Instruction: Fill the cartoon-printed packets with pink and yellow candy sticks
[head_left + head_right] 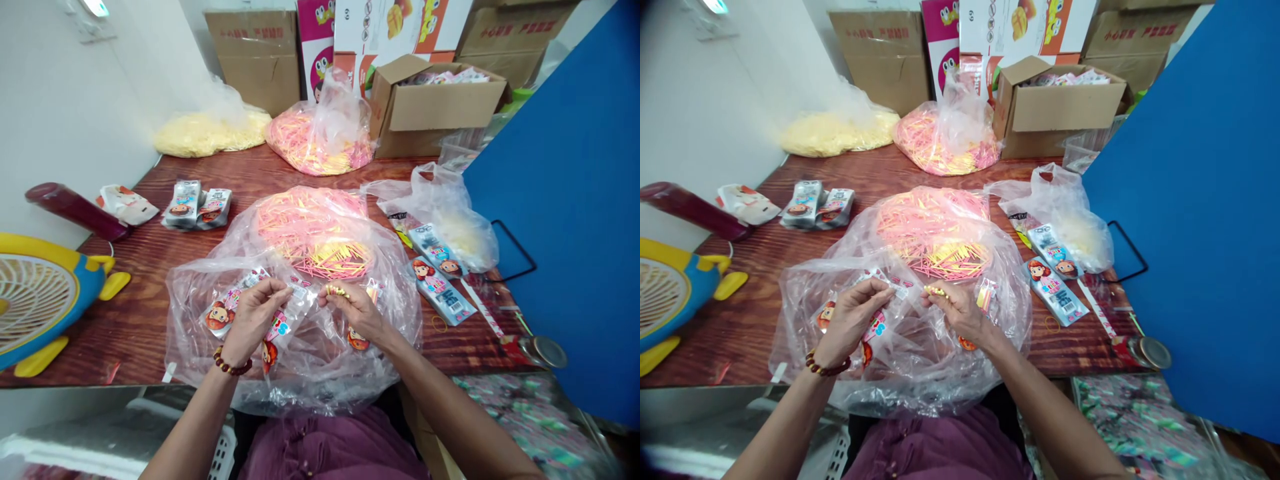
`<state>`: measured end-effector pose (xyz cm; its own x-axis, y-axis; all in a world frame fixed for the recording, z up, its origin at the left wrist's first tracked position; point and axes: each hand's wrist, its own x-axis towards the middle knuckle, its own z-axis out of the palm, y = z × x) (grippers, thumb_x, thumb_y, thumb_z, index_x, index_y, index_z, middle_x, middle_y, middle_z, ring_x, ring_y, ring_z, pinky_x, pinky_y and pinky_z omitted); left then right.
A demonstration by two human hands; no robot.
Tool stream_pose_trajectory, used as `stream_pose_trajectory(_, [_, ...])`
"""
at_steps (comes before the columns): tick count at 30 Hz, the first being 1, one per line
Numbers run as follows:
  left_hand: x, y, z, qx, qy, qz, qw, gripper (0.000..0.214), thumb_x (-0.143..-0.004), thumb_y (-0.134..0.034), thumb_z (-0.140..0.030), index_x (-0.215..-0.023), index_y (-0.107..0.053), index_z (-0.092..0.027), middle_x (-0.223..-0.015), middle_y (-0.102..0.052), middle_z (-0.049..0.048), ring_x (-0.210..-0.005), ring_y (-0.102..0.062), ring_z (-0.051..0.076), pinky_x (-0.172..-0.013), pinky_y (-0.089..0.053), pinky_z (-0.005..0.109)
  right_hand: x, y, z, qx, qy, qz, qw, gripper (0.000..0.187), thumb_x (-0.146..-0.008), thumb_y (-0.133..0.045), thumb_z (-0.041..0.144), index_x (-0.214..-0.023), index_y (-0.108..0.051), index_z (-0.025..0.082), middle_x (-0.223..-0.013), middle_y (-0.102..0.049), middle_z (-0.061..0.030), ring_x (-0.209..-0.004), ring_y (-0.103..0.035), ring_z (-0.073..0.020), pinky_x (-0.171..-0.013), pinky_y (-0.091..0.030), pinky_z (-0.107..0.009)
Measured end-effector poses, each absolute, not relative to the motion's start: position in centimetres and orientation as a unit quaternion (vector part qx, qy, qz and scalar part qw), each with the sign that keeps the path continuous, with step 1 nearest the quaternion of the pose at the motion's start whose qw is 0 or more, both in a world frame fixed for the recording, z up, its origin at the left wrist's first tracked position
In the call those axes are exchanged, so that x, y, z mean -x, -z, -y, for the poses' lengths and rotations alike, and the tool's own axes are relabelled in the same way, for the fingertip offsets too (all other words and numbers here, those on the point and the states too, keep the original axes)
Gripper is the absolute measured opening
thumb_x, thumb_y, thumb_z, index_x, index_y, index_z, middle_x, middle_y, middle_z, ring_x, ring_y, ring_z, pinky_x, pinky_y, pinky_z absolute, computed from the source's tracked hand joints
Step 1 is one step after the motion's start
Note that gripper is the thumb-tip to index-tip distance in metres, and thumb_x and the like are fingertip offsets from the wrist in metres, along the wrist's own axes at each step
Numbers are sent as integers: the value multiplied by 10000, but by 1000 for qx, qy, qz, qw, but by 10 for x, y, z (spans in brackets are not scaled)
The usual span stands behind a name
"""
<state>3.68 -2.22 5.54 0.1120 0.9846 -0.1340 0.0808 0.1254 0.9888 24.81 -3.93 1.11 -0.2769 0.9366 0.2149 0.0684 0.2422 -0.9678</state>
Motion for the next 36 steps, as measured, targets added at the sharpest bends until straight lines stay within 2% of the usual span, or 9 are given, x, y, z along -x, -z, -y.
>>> stream_pose_trajectory(8, [-31, -51, 18, -572, -374, -521, 510, 223, -805, -681, -349, -707, -655, -150, -611, -528, -25, -553, -407, 78, -513, -324, 199, -251, -9, 39, 377, -469, 656, 456, 216, -994, -452, 332, -1015, -618, 196, -858, -680, -32, -823, -658, -150, -748, -488, -278])
stream_pose_trajectory(20, [-32, -60, 14, -531, -408, -529, 520, 193, -732, -748, -328, -722, -669, -153, -667, -611, -3, -615, -518, 99, -566, -414, 195, -251, -7, 36, 381, -457, 671, 443, 216, -996, -445, 306, -1019, -625, 190, -838, -682, -33, -807, -667, -147, -732, -493, -277])
stream_pose_trajectory(28, [-30, -59, 15, -561, -382, -531, 508, 227, -768, -716, -349, -667, -650, -156, -590, -524, -26, -528, -397, 79, -481, -315, 199, -249, -13, 38, 387, -463, 665, 440, 213, -991, -449, 321, -1007, -626, 204, -838, -683, -29, -797, -667, -148, -729, -499, -289])
stream_pose_trajectory(36, [-25, -48, 13, -585, -355, -520, 510, 238, -788, -688, -361, -670, -662, -156, -600, -545, -15, -543, -427, 92, -499, -332, 209, -248, -6, 37, 400, -505, 634, 427, 220, -987, -457, 346, -1001, -615, 193, -868, -679, -34, -820, -671, -152, -739, -500, -284])
